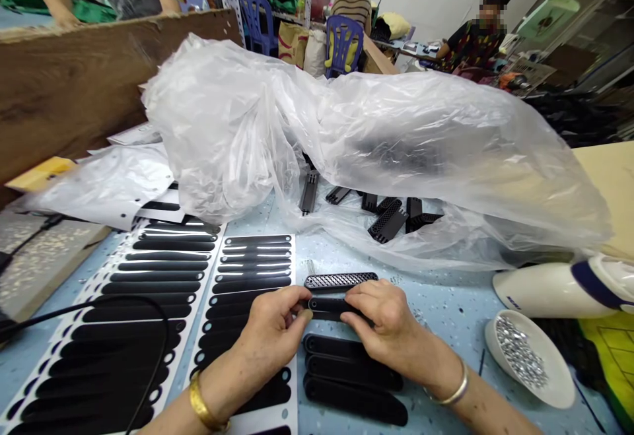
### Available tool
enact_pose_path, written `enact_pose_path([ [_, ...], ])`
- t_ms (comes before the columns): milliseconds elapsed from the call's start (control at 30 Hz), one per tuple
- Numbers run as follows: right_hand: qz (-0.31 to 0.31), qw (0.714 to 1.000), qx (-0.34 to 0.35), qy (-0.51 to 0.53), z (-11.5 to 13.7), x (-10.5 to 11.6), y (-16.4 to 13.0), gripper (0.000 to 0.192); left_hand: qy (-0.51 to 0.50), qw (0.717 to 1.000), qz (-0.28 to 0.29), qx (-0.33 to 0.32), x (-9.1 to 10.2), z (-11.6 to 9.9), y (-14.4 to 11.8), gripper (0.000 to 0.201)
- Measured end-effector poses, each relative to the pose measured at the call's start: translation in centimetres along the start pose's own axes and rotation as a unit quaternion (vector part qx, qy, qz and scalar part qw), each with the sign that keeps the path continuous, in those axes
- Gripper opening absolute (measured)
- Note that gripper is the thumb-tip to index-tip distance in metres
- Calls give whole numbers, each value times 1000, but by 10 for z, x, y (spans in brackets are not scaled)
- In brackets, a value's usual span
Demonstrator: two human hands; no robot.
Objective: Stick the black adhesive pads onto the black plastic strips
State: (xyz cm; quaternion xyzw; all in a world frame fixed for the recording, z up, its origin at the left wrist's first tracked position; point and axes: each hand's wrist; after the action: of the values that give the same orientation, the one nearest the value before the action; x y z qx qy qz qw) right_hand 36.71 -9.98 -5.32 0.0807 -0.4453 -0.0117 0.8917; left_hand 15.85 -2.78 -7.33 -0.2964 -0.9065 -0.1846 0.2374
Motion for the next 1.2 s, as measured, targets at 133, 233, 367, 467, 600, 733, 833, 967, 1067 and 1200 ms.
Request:
enact_pose_path([
  [133, 2, 1000, -2, -7, 0, 0, 0, 7, 31, 999, -30, -28, 2, -1, -1, 18],
  [233, 2, 1000, -4, -7, 0, 0, -1, 6, 51, 996, -41, -69, 3, -1, 0, 19],
  [367, 5, 1000, -5, -7, 0, 0, -1, 7, 54, 990, -32, -128, 3, 0, 1, 18],
  [467, 9, 1000, -6, -8, 0, 1, -1, 8, 59, 977, -44, -201, 2, 3, 1, 18],
  [600, 9, 1000, -8, -8, 0, 1, -2, 9, 89, 951, -53, -292, 0, 8, -2, 23],
  [733, 10, 1000, -11, -8, -1, -2, -2, 7, 91, 963, -58, -246, 0, 6, -1, 19],
  [833, 8, 1000, -18, 2, -2, -3, -3, 6, 84, 983, -52, -158, 2, 0, 1, 17],
  [967, 6, 1000, -18, 14, -3, -3, -4, 5, 63, 993, -34, -90, 4, -4, 2, 14],
  [1067, 13, 1000, -20, 20, -2, -2, -4, 6, 53, 996, -27, -61, 4, -3, 3, 12],
  [1200, 26, 999, -26, 28, -2, -1, -3, 8, 42, 997, -23, -55, 4, 0, 3, 12],
])
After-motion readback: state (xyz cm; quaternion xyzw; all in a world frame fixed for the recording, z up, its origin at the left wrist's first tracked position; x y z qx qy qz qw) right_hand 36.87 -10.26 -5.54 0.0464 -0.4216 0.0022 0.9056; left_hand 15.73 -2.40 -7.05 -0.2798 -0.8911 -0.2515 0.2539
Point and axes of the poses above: each hand's wrist, its own y-axis towards the middle knuckle, its own x-axis out of the back of the hand, z = x × y, and after that the axes turned 9 degrees about -x, right-handed
